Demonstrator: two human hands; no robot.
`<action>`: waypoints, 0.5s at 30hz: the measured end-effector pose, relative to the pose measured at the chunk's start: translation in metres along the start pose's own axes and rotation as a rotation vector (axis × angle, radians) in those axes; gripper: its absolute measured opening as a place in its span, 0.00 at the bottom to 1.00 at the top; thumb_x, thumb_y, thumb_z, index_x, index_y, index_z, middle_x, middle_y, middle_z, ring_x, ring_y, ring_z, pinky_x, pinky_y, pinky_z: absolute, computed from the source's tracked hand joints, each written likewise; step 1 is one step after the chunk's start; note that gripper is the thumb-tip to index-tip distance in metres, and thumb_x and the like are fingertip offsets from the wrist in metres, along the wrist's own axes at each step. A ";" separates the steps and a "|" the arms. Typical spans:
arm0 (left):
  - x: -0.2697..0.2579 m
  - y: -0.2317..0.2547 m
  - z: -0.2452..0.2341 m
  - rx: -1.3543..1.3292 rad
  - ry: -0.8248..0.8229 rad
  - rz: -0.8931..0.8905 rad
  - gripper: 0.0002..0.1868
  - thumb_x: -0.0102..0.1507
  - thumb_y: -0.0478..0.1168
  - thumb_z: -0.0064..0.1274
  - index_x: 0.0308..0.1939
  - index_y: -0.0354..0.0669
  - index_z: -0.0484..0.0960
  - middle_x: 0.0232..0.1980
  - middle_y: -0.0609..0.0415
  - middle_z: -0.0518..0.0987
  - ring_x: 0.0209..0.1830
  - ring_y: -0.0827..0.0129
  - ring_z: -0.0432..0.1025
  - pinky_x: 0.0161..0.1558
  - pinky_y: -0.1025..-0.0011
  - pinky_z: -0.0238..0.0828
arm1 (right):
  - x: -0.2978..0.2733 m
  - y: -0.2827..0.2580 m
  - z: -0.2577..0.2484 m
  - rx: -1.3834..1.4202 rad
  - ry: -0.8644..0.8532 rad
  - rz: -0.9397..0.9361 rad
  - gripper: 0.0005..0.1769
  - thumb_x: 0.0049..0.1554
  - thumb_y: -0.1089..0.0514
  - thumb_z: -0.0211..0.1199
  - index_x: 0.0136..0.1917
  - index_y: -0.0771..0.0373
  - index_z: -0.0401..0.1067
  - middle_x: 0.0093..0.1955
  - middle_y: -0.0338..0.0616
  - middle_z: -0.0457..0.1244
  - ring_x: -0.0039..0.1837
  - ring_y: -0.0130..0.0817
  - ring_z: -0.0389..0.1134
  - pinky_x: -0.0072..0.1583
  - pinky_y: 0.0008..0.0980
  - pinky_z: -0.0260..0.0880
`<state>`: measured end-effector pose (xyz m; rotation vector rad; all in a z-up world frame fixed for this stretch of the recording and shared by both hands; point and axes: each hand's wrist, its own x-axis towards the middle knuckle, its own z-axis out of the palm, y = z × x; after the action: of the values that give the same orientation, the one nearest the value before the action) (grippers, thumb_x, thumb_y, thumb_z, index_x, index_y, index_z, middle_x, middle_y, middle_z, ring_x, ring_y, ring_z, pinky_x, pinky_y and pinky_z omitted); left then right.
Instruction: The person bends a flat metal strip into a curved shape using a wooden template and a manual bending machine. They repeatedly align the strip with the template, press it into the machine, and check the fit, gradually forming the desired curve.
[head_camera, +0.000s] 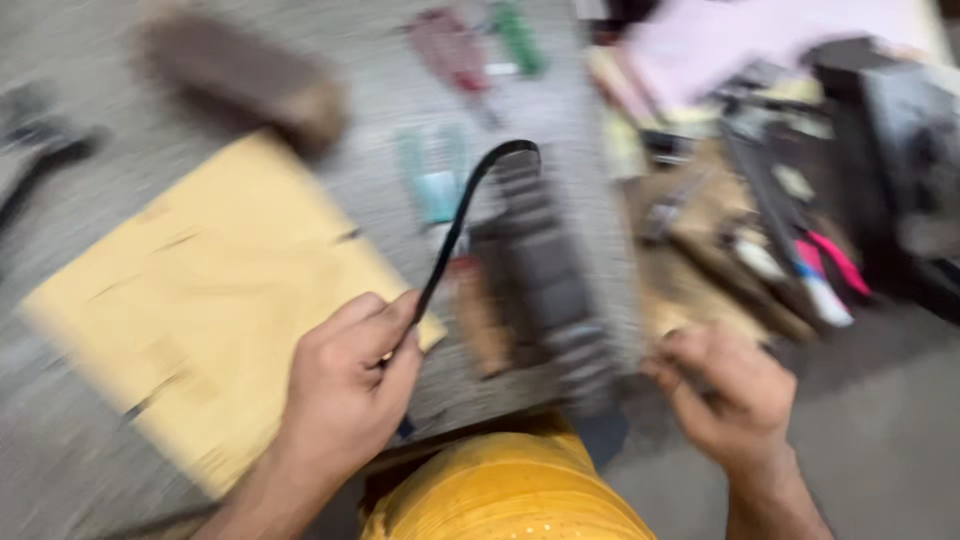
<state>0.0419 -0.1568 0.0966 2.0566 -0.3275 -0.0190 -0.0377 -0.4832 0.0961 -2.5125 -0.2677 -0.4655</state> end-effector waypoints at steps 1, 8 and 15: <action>0.015 0.015 0.020 -0.007 -0.045 0.047 0.15 0.59 0.29 0.56 0.50 0.32 0.84 0.27 0.48 0.70 0.22 0.63 0.69 0.26 0.67 0.67 | -0.017 0.029 -0.024 -0.083 0.061 0.080 0.16 0.49 0.67 0.75 0.50 0.64 0.75 0.46 0.48 0.69 0.47 0.39 0.72 0.52 0.32 0.71; 0.129 0.112 0.205 0.099 -0.214 0.325 0.18 0.57 0.32 0.56 0.51 0.37 0.84 0.31 0.45 0.75 0.30 0.52 0.73 0.32 0.59 0.70 | -0.134 0.245 -0.185 -0.871 0.183 0.468 0.35 0.39 0.49 0.76 0.57 0.70 0.77 0.56 0.60 0.68 0.55 0.54 0.70 0.53 0.45 0.72; 0.239 0.170 0.414 0.118 -0.324 0.509 0.12 0.59 0.33 0.53 0.44 0.38 0.85 0.37 0.42 0.77 0.40 0.42 0.73 0.42 0.48 0.69 | -0.243 0.338 -0.241 -0.711 -0.216 1.512 0.32 0.48 0.33 0.77 0.48 0.64 0.81 0.45 0.56 0.72 0.52 0.56 0.74 0.56 0.49 0.74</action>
<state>0.1713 -0.6464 0.0699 2.0287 -1.0657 -0.0228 -0.2292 -0.9181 0.0239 -2.5046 1.8526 0.4143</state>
